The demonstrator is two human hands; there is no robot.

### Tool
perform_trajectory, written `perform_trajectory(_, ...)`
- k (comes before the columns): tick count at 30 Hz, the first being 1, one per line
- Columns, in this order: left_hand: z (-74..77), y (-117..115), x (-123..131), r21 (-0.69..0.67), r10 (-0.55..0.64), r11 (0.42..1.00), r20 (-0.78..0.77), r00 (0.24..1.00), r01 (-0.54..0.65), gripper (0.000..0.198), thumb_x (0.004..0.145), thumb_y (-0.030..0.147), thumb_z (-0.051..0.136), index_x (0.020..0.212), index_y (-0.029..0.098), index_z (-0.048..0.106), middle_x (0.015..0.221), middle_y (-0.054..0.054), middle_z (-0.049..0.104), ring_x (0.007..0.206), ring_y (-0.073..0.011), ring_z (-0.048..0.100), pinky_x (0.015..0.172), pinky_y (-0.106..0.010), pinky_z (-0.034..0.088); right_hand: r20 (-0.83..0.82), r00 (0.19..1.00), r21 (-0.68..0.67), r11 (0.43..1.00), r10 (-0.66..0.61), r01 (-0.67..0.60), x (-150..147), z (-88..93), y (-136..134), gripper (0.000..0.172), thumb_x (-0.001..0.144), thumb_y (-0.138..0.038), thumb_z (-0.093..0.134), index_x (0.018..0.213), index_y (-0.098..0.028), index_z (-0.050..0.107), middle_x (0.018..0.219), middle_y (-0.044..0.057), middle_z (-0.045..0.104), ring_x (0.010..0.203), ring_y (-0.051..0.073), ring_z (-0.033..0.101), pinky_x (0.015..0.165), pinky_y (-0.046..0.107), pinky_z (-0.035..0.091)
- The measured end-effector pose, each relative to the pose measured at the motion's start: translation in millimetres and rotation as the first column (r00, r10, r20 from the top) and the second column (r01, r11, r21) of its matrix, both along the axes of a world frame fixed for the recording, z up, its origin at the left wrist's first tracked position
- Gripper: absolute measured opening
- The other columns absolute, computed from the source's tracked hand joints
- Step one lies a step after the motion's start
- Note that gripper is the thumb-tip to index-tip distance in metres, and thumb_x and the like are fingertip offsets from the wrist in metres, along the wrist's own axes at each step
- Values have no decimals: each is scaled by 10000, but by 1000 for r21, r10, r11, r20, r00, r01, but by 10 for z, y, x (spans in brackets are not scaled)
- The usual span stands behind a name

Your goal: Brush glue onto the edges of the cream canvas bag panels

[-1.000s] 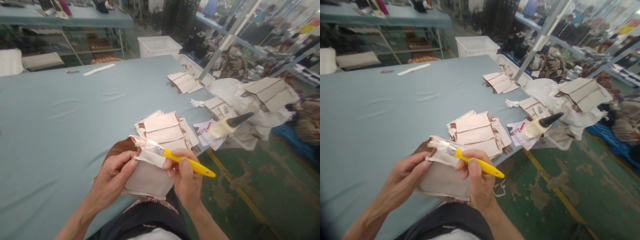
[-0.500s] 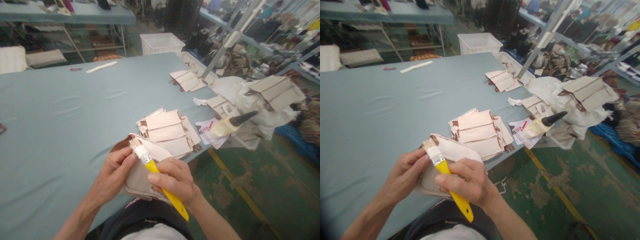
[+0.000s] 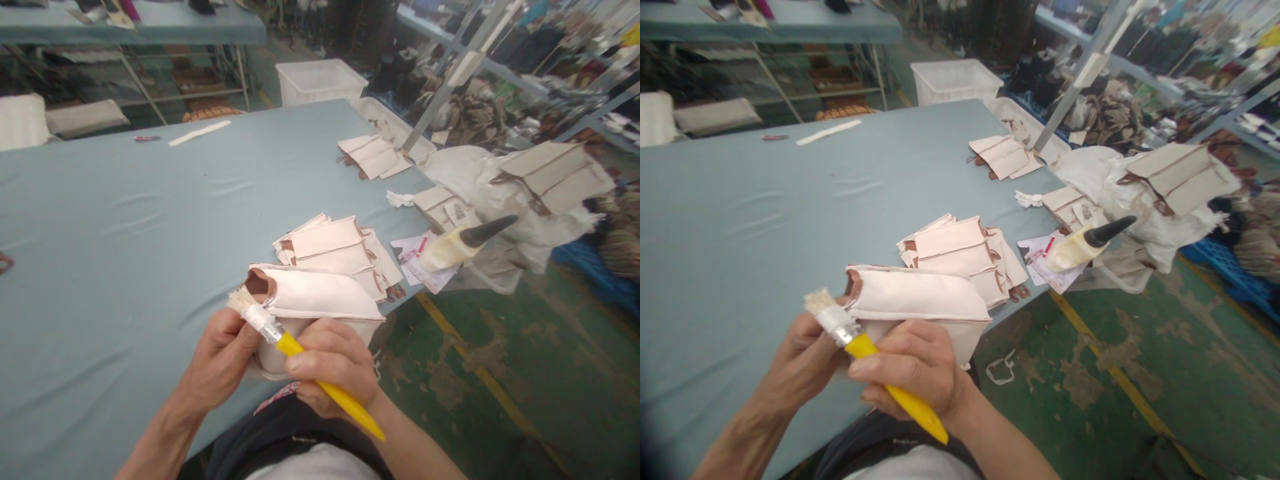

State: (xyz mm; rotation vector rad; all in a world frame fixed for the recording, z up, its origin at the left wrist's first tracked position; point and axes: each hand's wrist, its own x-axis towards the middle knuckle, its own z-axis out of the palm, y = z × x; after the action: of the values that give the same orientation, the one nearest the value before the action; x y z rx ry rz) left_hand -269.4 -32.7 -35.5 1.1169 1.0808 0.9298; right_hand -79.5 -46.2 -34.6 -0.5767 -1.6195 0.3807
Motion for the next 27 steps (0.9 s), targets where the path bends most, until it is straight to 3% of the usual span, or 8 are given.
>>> perform_trajectory(4, -26, 31, -12, -12, 5, 1000, 27, 1000, -4, 511, 966, 676, 748, 1115, 201, 863, 853, -46, 734, 748, -187, 548, 645, -249, 484, -240, 967, -162, 985, -90, 52, 12, 31, -94, 225, 1150, -398, 561, 1199, -259, 730, 734, -5, 714, 547, 150, 639, 512, 260, 556)
perform_trajectory(6, -11, 50, -8, -31, -19, 999, 18, 1000, 20, 509, 989, 652, 731, 1180, 196, 853, 900, -51, 735, 750, -182, 538, 629, -242, 462, -267, 946, -236, 965, -181, 118, 86, 47, -108, 209, 1144, -399, 568, 1177, -272, 730, 724, -6, 712, 551, 157, 633, 518, 270, 549)
perform_trajectory(9, 57, 77, 21, 1, -48, 999, -44, 998, 48, 522, 1005, 654, 703, 1164, 183, 862, 858, -40, 708, 714, -171, 525, 612, -237, 447, -74, 976, -209, 960, -205, 186, 200, 89, -71, 197, 1131, -333, 569, 1191, -254, 739, 789, 24, 760, 630, 177, 693, 579, 298, 589)
perform_trajectory(13, 154, 114, 54, 113, -37, 992, -198, 980, 60, 527, 1033, 647, 650, 1092, 177, 881, 779, -28, 695, 684, -180, 548, 599, -243, 452, 163, 983, -49, 994, -89, 99, 252, 166, -50, 239, 1118, -238, 545, 1279, -185, 713, 783, 41, 776, 582, 167, 688, 542, 289, 572)
perform_trajectory(17, 168, 136, 47, 226, -4, 972, -264, 965, 66, 471, 1049, 577, 641, 1087, 176, 886, 817, -38, 748, 733, -204, 629, 680, -253, 513, 129, 990, -78, 995, -57, 67, 303, 250, -98, 241, 1134, -253, 532, 1290, -191, 705, 753, 18, 789, 529, 164, 672, 499, 297, 572)
perform_trajectory(22, 134, 131, 67, 243, 9, 968, -296, 955, 66, 386, 1067, 453, 627, 1107, 167, 883, 859, -40, 782, 755, -199, 670, 687, -233, 514, 208, 963, -82, 978, -174, 194, 331, 286, -47, 173, 1130, -241, 535, 1163, -209, 702, 761, 22, 784, 579, 164, 696, 566, 302, 589)
perform_trajectory(27, 142, 138, 59, 294, 6, 951, -318, 948, 93, 391, 1078, 432, 603, 1109, 169, 891, 810, -35, 757, 708, -188, 618, 643, -240, 477, 205, 977, -60, 995, -60, 74, 247, 251, -63, 181, 1110, -205, 536, 1183, -162, 696, 721, 28, 767, 532, 159, 667, 502, 298, 544)
